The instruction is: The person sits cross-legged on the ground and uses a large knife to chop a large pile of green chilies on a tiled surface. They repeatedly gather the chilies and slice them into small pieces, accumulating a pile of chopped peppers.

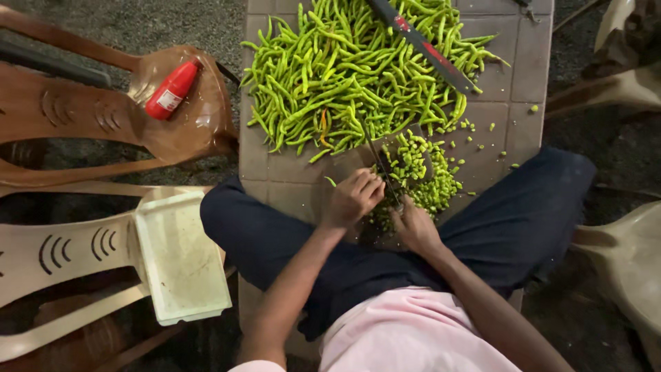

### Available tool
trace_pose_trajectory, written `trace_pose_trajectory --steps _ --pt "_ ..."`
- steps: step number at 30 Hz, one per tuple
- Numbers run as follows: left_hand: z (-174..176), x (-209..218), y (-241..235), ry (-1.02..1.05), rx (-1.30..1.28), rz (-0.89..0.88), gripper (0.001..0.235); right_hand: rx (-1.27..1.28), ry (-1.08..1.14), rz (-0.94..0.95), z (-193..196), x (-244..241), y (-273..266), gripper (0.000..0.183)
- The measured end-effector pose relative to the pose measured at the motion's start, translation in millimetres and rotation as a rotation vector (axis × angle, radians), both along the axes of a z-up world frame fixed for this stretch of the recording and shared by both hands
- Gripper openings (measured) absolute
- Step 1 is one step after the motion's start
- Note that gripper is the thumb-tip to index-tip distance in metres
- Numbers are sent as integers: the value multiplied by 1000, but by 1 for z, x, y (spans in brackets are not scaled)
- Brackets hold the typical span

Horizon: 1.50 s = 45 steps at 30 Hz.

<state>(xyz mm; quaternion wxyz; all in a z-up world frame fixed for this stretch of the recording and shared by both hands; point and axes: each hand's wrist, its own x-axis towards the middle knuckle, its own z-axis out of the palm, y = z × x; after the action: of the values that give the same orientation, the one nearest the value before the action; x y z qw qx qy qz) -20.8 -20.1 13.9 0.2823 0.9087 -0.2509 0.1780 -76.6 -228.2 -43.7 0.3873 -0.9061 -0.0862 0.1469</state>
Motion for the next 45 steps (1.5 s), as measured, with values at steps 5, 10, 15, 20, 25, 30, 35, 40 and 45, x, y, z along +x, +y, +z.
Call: trace_pose_trajectory --steps 5,10,15,20,25,30,35,40,45 --pt "6 -15 10 -43 32 -45 31 40 203 -59 9 6 -2 39" --pt "-8 0 12 -12 -1 -103 29 -104 51 -71 21 10 -15 50" --pt "-14 16 7 112 -94 -231 33 -196 244 -52 55 16 -29 42" --pt "-18 16 13 168 -85 -197 30 -170 230 -37 71 -1 -39 44" --pt "-14 15 15 235 -146 -252 23 -52 -174 -16 15 -5 -6 55" --pt "-12 21 13 234 -191 -227 16 -187 130 -19 32 24 -16 47" --pt "-26 17 15 257 -126 -203 26 -189 263 5 85 16 -37 46" --pt "-28 13 18 202 -92 -201 36 -131 280 33 104 18 -26 38" --pt "-22 14 21 228 -94 -200 32 -54 336 13 80 20 -25 34"
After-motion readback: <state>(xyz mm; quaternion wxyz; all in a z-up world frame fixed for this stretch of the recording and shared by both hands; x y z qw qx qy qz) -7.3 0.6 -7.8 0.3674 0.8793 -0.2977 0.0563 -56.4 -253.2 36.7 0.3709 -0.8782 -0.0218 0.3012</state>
